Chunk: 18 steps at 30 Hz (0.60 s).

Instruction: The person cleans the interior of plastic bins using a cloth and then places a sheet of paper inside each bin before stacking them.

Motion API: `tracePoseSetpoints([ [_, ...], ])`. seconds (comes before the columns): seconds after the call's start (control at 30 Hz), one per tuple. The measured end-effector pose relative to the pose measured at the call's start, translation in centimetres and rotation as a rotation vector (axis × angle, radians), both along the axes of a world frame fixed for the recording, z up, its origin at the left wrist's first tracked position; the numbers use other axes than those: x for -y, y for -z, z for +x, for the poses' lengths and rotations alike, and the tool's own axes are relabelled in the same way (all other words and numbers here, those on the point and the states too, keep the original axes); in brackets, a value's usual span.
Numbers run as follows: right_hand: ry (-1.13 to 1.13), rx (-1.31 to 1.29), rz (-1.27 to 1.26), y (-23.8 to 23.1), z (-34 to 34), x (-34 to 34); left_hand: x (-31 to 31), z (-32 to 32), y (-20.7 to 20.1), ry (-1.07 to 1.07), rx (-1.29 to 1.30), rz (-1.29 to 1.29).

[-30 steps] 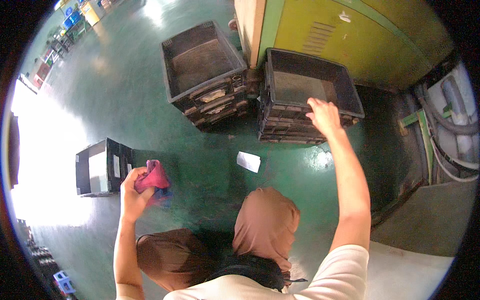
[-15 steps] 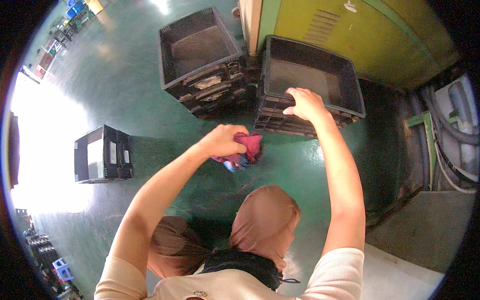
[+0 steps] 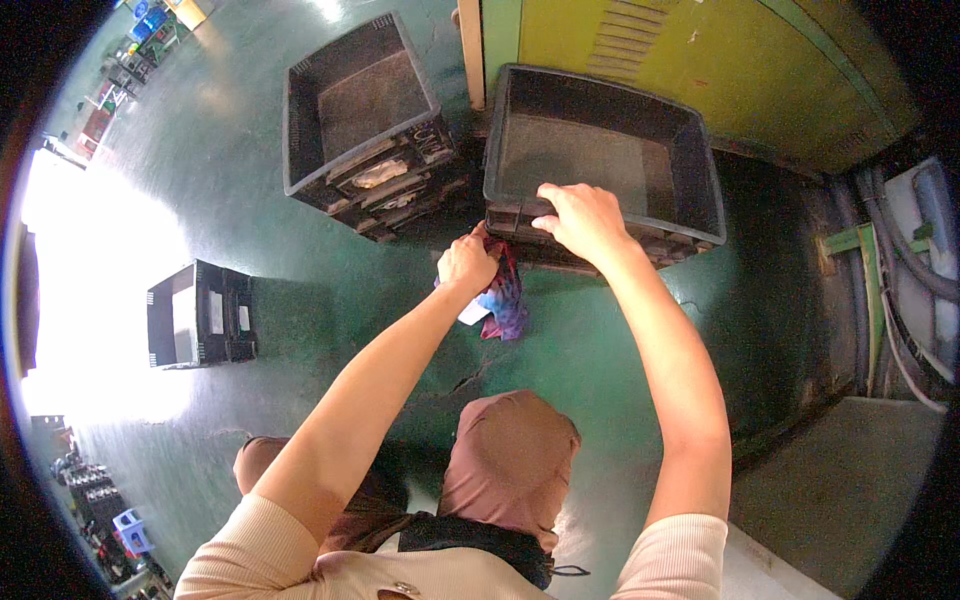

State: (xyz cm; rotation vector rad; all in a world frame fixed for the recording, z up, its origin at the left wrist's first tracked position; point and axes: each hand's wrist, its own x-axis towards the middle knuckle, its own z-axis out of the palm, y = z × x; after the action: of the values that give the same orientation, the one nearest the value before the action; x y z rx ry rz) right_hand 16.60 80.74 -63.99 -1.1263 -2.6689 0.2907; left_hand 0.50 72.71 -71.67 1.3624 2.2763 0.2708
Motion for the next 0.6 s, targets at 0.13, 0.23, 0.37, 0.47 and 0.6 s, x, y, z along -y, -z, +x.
tracePoseSetpoints([
  [0.13, -0.045, -0.021, -0.002, 0.0, -0.6, 0.1, -0.3, -0.3, 0.9, -0.069, -0.039, 0.143],
  [0.23, -0.071, -0.033, 0.043, -0.6, -0.1, -0.3, -0.8, -0.2, 0.8, -0.076, -0.029, 0.196],
  [0.37, 0.066, -0.162, -0.041, -8.4, 2.8, -0.8, -0.6, -0.9, -1.3, -0.096, -0.031, 0.183],
  [0.47, 0.003, -0.634, -0.429, -15.0, 5.6, 0.3, 0.5, -2.1, -1.0, -0.079, 0.019, 0.169],
  [0.6, 0.007, -0.641, -0.373, -18.5, 8.0, 5.8, 4.9, -5.3, -4.2, 0.074, 0.080, 0.027],
])
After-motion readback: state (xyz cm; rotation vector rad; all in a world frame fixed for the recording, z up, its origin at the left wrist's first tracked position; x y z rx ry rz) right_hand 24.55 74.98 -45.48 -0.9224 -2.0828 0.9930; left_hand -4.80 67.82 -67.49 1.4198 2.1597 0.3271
